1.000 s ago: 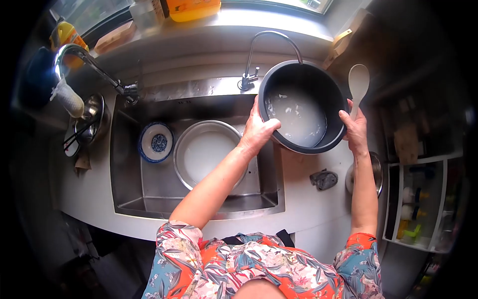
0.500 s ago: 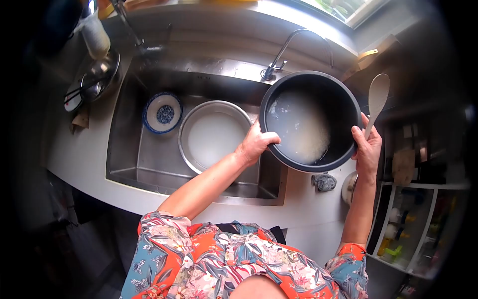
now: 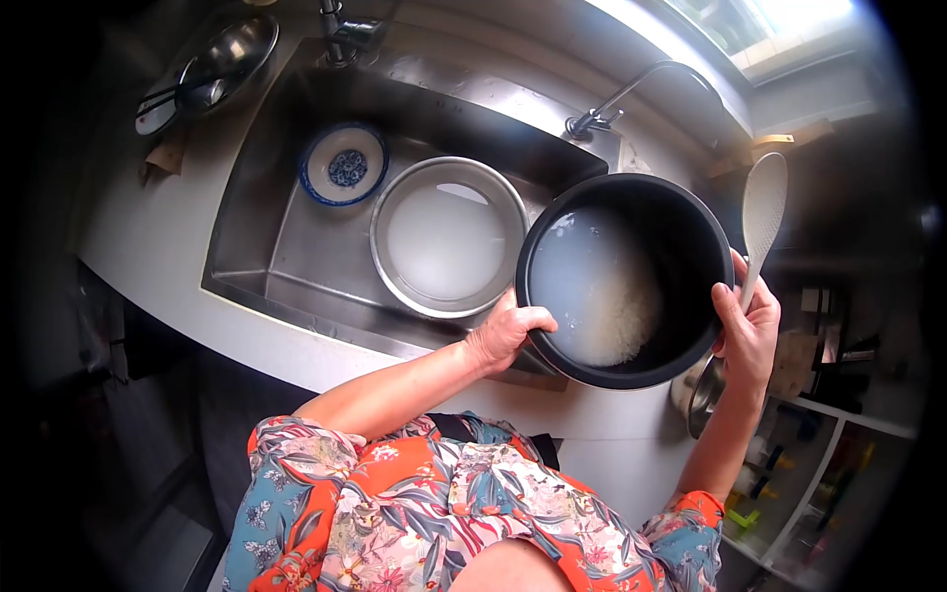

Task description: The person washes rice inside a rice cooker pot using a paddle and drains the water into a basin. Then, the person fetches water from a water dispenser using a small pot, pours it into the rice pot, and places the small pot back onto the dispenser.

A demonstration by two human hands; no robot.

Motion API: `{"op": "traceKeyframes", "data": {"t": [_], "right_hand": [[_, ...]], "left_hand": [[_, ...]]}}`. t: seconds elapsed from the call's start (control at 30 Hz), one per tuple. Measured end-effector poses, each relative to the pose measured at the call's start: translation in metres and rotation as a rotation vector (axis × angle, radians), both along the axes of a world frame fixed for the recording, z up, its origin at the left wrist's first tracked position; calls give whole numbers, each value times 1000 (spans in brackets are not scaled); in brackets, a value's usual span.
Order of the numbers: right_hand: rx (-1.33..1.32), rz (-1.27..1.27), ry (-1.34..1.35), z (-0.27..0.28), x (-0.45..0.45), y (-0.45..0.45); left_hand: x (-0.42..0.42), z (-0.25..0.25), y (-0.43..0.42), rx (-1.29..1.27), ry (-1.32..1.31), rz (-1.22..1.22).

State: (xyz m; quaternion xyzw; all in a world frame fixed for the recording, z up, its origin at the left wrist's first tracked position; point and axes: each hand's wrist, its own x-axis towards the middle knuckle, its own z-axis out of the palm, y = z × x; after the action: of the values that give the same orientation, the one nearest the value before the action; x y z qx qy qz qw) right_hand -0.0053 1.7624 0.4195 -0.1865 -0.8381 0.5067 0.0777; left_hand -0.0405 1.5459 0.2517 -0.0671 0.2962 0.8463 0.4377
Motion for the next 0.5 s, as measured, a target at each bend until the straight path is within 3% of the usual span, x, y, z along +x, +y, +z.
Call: {"op": "traceKeyframes", "data": {"t": [0.5], "right_hand": [[70, 101, -75, 21, -17, -19]], "left_hand": [[7, -2, -5, 131, -104, 20]]}}
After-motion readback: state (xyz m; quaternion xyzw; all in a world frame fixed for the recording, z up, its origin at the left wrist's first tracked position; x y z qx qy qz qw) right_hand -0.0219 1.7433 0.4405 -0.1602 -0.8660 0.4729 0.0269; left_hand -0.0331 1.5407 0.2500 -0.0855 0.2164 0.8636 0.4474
